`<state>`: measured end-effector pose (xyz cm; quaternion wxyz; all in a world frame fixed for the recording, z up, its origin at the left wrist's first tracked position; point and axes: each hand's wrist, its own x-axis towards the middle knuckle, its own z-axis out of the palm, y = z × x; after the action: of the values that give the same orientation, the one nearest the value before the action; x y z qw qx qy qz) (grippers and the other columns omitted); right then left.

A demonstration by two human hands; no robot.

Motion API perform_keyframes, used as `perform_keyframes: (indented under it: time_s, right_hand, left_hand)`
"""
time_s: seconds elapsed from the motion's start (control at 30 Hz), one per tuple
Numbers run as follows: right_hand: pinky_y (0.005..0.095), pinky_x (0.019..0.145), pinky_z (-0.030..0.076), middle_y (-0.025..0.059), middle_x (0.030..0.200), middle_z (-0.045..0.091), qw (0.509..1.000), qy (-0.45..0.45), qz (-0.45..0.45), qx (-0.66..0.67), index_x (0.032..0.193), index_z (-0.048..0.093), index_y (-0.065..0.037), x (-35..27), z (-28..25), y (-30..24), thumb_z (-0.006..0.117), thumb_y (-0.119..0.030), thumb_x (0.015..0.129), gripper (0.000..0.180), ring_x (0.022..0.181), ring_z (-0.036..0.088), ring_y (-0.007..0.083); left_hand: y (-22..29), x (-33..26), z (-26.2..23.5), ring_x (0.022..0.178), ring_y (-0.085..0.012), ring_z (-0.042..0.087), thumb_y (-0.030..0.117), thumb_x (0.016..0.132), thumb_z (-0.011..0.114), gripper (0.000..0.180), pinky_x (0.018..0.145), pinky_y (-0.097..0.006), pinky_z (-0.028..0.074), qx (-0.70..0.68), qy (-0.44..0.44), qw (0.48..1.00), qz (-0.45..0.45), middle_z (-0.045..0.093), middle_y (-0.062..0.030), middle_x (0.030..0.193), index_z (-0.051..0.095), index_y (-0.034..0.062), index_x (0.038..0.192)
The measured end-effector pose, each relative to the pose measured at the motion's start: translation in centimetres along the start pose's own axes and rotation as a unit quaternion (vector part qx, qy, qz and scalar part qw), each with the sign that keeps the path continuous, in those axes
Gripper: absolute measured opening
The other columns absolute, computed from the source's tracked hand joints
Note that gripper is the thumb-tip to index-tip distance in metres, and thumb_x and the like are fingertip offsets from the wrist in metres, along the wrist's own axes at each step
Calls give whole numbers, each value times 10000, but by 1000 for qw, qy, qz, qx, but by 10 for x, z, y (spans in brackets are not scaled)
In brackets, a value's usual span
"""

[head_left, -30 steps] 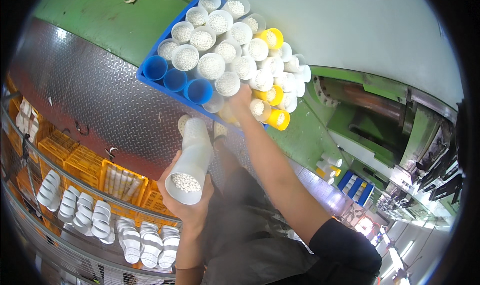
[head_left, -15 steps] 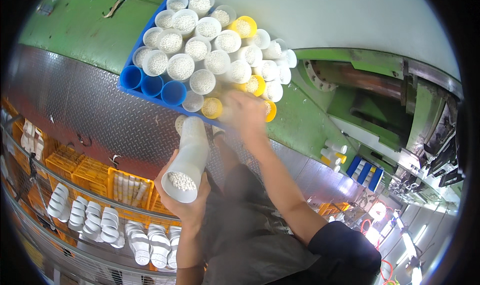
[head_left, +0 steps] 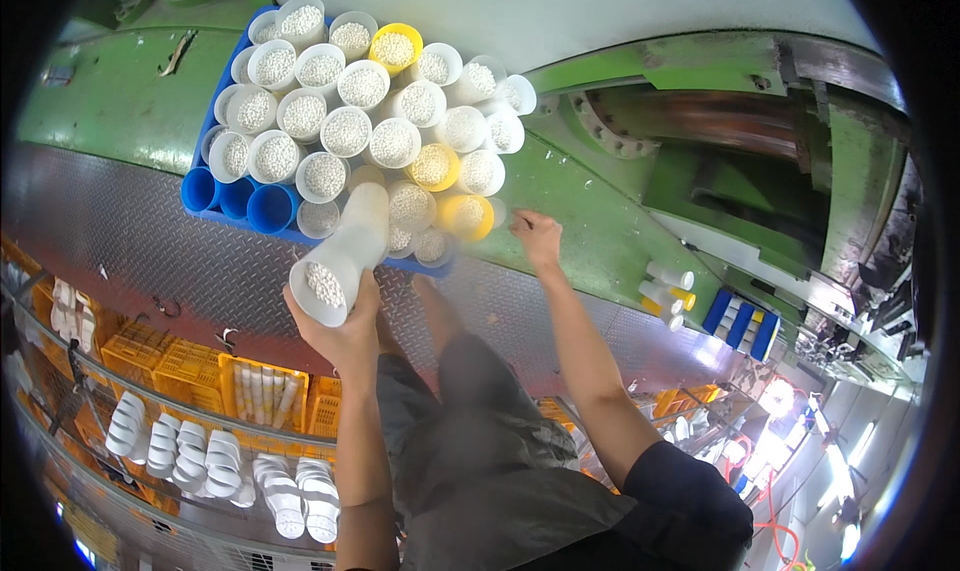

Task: The person fills blue and yellow cylindrical containers with white granular material from a hopper and places them into a blue tray. The person also handles white shoe-like objects, stacking them on a nearby rack.

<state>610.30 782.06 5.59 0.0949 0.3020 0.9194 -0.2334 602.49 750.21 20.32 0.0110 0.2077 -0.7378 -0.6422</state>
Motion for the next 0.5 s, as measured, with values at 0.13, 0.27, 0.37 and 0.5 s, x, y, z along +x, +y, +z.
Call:
perform_keyframes:
  time_s: [0.13,0.27,0.37,0.5]
  right_hand:
    - [303,735,576,154,862,753,998,-2,18,54,1052,766,-53,9,32,14,683,-93,847,224,778,756,207]
    - [302,737,578,161,850,754,997,-11,2,80,1040,757,-20,5,29,21,666,-96,870,207,777,761,202]
    - [301,733,578,157,844,756,994,-41,6,97,1022,750,-3,-1,22,23,658,-97,891,186,787,764,198]
    - [296,719,575,151,844,755,989,-70,6,130,1015,742,2,-9,14,28,649,-88,916,163,794,764,192]
  left_hand:
    - [-13,9,19,981,-179,624,18,770,810,491,868,-302,511,10,25,999,28,621,-107,1074,536,-30,1174]
    - [-27,20,34,1003,-172,622,46,795,806,490,889,-308,507,32,49,998,16,634,-115,1108,545,-39,1201]
    - [-26,25,47,1012,-170,619,60,811,806,505,900,-309,504,35,54,997,42,638,-116,1133,544,-45,1230]
    - [-18,27,61,1005,-182,639,55,780,819,520,886,-319,514,17,60,997,46,652,-124,1106,554,-44,1216]
